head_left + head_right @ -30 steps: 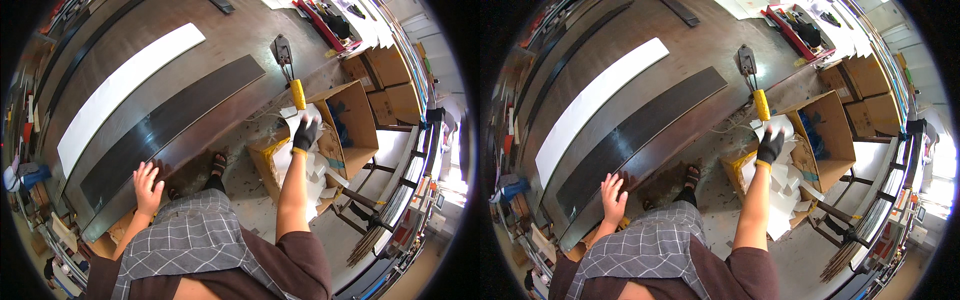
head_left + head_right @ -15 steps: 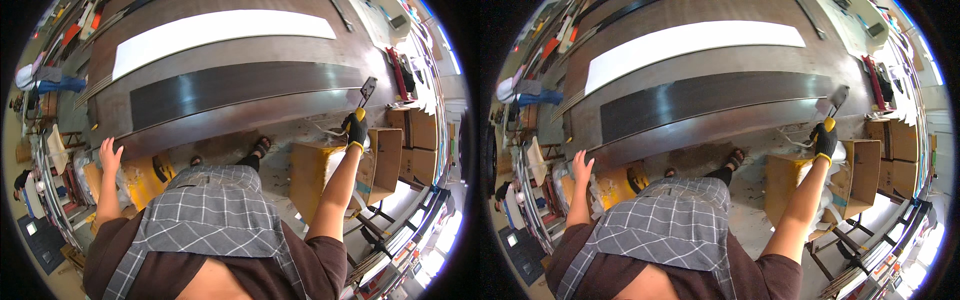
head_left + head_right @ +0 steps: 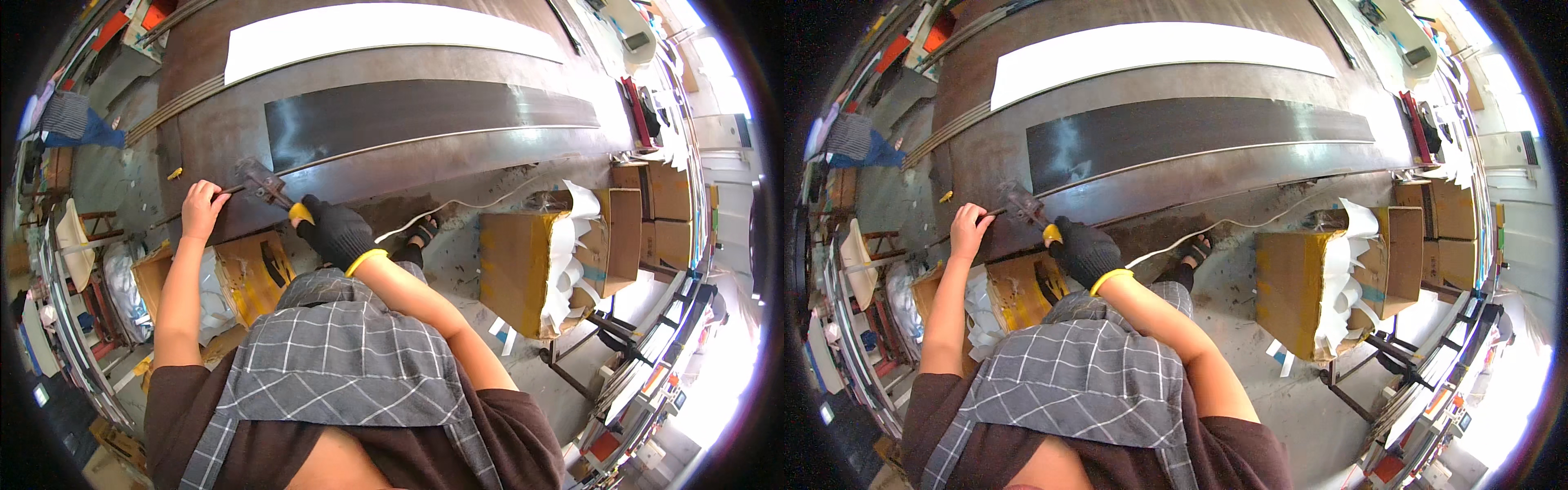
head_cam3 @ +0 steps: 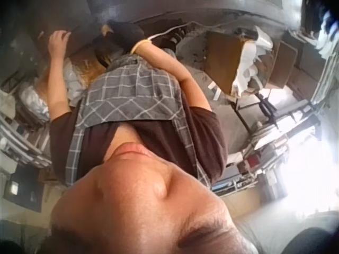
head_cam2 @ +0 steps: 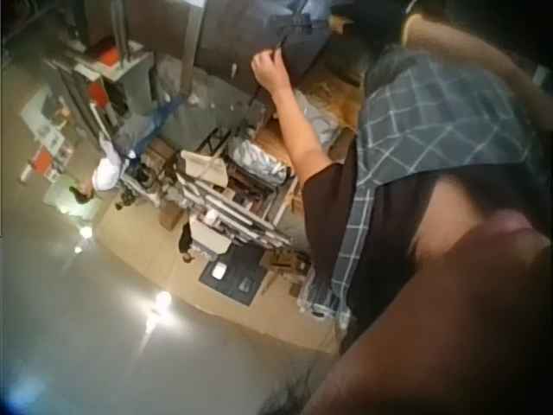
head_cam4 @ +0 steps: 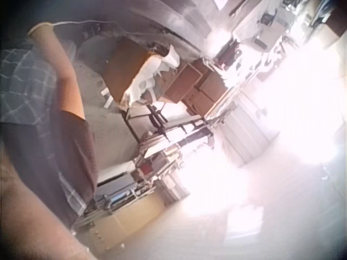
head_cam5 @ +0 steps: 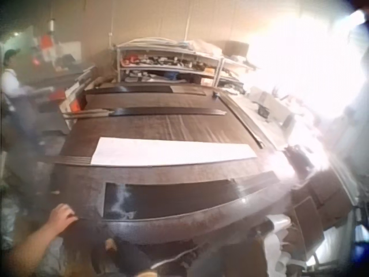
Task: The person wipes a long metal sheet using a cloth and applies a substance with a roller brush, handling various metal pieces and sheets on a work table.
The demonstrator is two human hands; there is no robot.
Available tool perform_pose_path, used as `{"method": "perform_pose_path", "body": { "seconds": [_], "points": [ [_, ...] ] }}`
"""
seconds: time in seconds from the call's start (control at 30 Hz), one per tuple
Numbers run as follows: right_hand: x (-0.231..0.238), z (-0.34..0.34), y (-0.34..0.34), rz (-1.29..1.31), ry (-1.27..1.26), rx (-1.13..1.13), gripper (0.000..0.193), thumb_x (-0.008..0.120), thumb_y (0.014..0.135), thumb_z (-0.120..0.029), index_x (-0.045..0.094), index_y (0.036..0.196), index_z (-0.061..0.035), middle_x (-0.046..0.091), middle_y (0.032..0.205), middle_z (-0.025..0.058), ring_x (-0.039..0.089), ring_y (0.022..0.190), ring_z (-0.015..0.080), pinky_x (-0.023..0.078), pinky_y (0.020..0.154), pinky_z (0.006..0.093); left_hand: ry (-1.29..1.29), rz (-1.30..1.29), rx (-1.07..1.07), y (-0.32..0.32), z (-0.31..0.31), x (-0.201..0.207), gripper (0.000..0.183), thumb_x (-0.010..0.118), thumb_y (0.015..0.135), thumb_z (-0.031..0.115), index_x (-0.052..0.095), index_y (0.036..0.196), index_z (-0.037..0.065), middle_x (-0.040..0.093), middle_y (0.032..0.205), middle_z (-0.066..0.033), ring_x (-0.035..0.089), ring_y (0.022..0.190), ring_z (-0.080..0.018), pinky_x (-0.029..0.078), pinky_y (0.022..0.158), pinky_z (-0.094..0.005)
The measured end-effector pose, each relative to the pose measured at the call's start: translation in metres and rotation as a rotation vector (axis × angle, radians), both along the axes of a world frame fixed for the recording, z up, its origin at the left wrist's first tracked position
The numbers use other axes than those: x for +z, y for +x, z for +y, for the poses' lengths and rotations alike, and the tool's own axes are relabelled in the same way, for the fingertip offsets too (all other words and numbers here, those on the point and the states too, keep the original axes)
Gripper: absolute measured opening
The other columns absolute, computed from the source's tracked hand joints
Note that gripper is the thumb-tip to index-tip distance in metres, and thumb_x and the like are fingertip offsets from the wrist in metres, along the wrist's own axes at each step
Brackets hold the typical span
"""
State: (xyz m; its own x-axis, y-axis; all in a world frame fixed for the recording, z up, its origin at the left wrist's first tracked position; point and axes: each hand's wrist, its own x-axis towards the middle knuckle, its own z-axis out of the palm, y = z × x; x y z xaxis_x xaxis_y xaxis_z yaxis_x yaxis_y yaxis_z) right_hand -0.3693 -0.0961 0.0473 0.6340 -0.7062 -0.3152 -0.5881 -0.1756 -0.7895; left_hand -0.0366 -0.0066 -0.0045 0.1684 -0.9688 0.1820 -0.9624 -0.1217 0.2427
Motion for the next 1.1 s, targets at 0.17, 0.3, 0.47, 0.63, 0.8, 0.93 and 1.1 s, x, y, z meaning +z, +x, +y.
{"method": "perform_pose_path", "body": {
  "seconds": [0.17,0.3,0.47,0.63,0.8,0.93,1.1],
  "points": [
    [-0.035,-0.02,-0.086,0.006,-0.055,-0.363,0.06,0.058,0.09,-0.053,0.054,0.129,-0.0078,0.065,0.106,0.0271,0.063,0.099,0.0433,0.051,0.082,0.0494,0.001,0.016,0.017,-0.003,0.004,0.0,0.021,0.074,0.079,0.017,0.058,0.083,0.003,0.06,0.088,-0.0095,0.059,0.089,-0.0304,0.048,0.077,-0.0394],
    [-0.076,-0.124,-0.254,0.205,-0.21,-0.847,0.049,0.066,0.09,-0.04,0.06,0.124,-0.0059,0.066,0.085,0.0207,0.065,0.073,0.032,0.052,0.065,0.0387,0.116,-0.011,0.033,-0.006,0.003,0.008,0.021,0.072,0.08,0.013,0.056,0.085,0.002,0.058,0.089,-0.0123,0.057,0.089,-0.0329,0.047,0.078,-0.0415],
    [-0.076,-0.304,-0.468,-0.041,-0.183,-1.203,0.04,0.06,0.092,-0.042,0.066,0.09,-0.0026,0.065,0.077,0.0216,0.063,0.069,0.0368,0.05,0.063,0.0452,0.252,-0.017,0.077,-0.002,-0.003,0.012,0.022,0.072,0.078,0.011,0.054,0.085,0.001,0.056,0.088,-0.0132,0.056,0.088,-0.034,0.046,0.078,-0.0422],
    [-0.04,-0.392,-0.517,-0.169,0.347,-1.377,0.053,0.03,0.103,-0.043,0.045,0.139,-0.0073,0.048,0.142,0.0054,0.042,0.129,0.0196,0.029,0.109,0.034,0.398,-0.053,0.133,-0.002,0.0,0.023,0.022,0.072,0.078,0.009,0.053,0.084,0.0,0.055,0.086,-0.0141,0.055,0.086,-0.0347,0.045,0.076,-0.0418],
    [-0.077,-0.264,-0.438,0.006,-0.305,-0.601,0.028,0.063,0.091,-0.028,0.062,0.103,-0.0028,0.065,0.085,0.014,0.063,0.074,0.0257,0.051,0.068,0.0386,0.334,0.014,0.038,-0.004,-0.011,0.023,0.024,0.074,0.077,0.012,0.052,0.081,0.001,0.054,0.081,-0.0135,0.055,0.082,-0.0334,0.045,0.073,-0.041],
    [-0.049,-0.114,-0.216,0.029,0.095,-0.407,0.046,0.063,0.092,-0.033,0.054,0.127,-0.0048,0.067,0.097,0.0202,0.066,0.084,0.0311,0.051,0.078,0.0409,0.361,0.152,0.057,-0.004,-0.021,0.025,0.027,0.074,0.076,0.013,0.05,0.079,0.001,0.052,0.079,-0.0126,0.054,0.08,-0.0319,0.044,0.071,-0.0397],
    [-0.011,-0.058,-0.021,-0.16,0.002,0.067,0.041,0.054,0.093,-0.041,0.058,0.12,-0.0102,0.068,0.102,0.021,0.064,0.096,0.0415,0.05,0.082,0.0501,0.374,0.212,0.04,-0.007,-0.038,0.03,0.029,0.074,0.075,0.012,0.047,0.078,0.002,0.05,0.077,-0.0119,0.053,0.078,-0.0311,0.043,0.07,-0.0384]
  ]
}}
